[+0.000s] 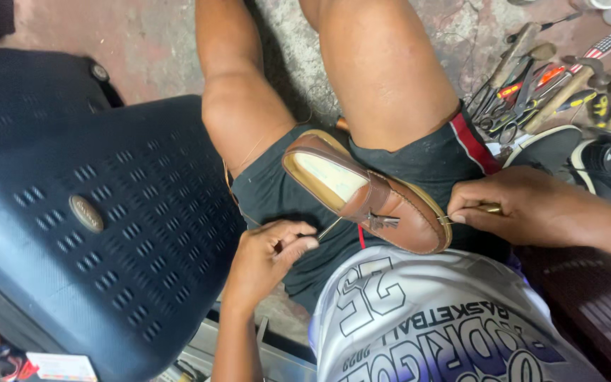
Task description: The person sews a brown leather loafer by hand using a needle and thick thread. They repeatedly push the needle through the shoe's upper and pull the thread tight while holding the shoe on their lap.
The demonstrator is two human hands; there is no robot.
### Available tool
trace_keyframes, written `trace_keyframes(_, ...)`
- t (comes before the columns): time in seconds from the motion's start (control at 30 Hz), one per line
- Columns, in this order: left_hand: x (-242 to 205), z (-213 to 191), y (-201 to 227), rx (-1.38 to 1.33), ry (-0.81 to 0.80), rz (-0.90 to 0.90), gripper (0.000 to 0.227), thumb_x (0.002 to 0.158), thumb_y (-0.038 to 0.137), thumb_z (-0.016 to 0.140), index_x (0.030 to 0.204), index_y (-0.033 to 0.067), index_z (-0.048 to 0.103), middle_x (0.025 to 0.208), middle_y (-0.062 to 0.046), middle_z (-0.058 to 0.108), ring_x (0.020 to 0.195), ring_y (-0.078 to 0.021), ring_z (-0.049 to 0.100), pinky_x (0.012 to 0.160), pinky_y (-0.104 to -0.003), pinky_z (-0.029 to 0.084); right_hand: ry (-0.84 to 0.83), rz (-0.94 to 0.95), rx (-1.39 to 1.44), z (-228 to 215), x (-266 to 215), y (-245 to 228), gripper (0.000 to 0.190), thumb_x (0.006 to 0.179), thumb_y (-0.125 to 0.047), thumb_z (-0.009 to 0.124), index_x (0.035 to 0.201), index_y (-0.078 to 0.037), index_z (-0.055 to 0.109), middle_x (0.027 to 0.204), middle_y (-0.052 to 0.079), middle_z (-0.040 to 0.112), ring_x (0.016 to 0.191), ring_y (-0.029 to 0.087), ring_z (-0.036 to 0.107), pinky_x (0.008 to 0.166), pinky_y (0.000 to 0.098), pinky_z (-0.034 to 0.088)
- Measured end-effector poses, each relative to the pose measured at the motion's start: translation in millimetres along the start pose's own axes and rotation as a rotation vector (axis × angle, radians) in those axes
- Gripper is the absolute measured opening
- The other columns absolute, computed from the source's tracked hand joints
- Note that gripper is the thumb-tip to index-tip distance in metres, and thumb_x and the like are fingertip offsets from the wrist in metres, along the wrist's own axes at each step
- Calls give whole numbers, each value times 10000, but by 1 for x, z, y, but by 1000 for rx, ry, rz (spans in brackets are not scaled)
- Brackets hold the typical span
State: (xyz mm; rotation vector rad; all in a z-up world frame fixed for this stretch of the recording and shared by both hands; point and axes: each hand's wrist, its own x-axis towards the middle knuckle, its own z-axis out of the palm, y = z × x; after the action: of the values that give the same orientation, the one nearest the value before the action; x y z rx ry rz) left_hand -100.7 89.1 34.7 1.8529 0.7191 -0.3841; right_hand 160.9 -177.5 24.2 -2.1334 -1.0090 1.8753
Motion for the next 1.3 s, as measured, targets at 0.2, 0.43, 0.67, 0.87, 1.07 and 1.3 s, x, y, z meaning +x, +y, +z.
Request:
trace_keyframes(0.2,4,-12,0,-143,-122,-25,64,806,104,802,849,56,801,755,3,755,622,-66,600,560,-233,478,9,-27,63,4,-2,7,237,906,-393,671,1048,-206,700,813,-21,785,713,157,696,672,334,558)
trace_keyframes(0.43,23,2,-4,-1101,95,110,53,925,64,643,893,39,677,1013,-84,692,741,-103,581,627,-222,466,22,-69,164,15,-7,8,241,900,-358,635,1056,-193,718,795,14,768,713,156,695,686,324,571)
trace_keyframes(0.67,54,14,19,-637,-130,-160,174,1032,90,600,1002,-16,735,784,-38,634,684,-80,559,611,-223,480,111,-235,264,16,-12,6,212,895,-292,619,1019,-138,695,871,52,754,746,167,705,678,341,571)
trace_keyframes(0.87,64,10,39,57,-293,357,251,987,117,584,1189,13,691,897,-90,700,783,-169,671,733,-307,542,109,-240,254,14,-13,7,209,878,-243,610,1020,-109,685,820,73,747,734,176,749,691,341,567)
trace_keyframes(1.07,90,9,33,133,-694,167,206,1023,175,558,981,-3,653,737,-159,654,698,-254,640,711,-366,545,99,-285,253,9,-13,11,210,876,-236,620,1020,-106,700,830,70,770,725,200,766,668,351,561)
trace_keyframes(1.3,90,28,40,453,-567,347,159,895,174,617,949,57,710,910,-206,719,870,-396,684,769,-477,515,200,-412,201,9,-16,10,154,874,-202,637,965,-102,710,851,76,763,771,269,750,663,385,561)
